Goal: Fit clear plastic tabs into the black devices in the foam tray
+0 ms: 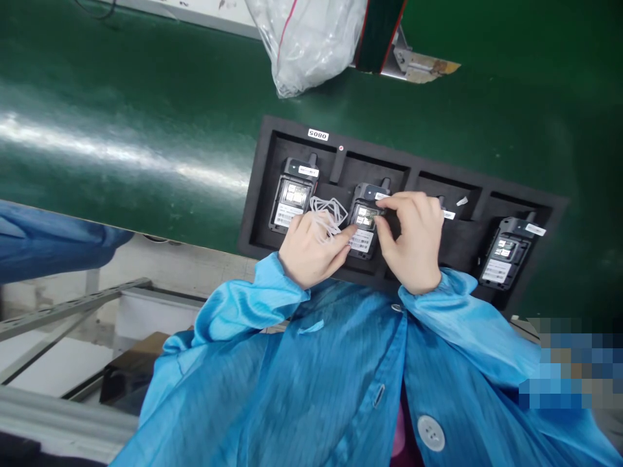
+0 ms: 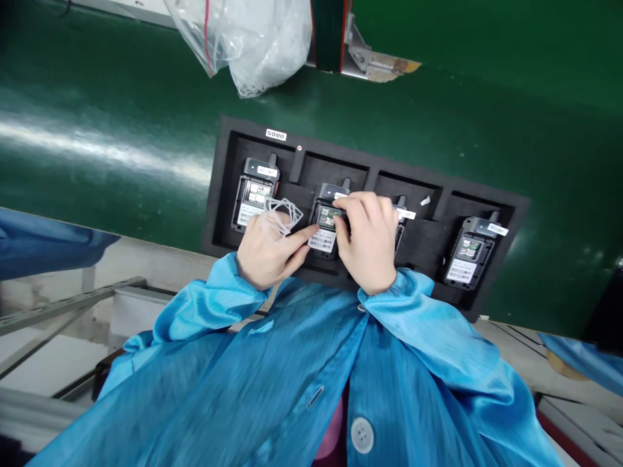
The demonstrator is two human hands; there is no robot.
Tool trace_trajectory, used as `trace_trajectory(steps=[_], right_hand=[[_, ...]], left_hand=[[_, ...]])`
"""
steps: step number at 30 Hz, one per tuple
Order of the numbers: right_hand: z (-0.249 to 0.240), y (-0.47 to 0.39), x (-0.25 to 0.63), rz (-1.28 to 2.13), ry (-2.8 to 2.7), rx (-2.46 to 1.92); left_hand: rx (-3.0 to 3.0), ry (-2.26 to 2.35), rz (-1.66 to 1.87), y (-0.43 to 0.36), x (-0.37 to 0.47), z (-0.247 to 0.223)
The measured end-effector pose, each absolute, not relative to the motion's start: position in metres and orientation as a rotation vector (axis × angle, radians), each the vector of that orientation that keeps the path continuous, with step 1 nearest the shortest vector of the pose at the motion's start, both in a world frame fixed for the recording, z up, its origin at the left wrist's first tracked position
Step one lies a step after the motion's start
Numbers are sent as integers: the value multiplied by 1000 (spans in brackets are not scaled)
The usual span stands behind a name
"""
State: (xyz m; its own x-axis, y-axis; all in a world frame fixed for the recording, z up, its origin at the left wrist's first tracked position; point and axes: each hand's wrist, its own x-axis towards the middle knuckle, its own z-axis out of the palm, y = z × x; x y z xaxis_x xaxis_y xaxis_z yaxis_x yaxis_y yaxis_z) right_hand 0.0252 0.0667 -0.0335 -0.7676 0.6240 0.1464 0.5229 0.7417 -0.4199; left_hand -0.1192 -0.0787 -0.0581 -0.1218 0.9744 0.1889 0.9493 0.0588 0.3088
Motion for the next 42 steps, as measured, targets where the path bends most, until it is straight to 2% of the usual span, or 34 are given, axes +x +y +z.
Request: trace_trajectory(steps=[11,26,35,42], right_hand=[[-24,52,61,110,-3032,-659],[-16,52,42,225,-3033,-880],[-19,54,49,296,-3018,-831],[-19,46,58,174,-3062,-761]], left_hand=[[2000,2261,519,-79,-117,-58],[1831,2325,366,-60,-111,-47],[1813,2360,198,-56,-111,-45],[1793,2282,231,-55,-111,-47]])
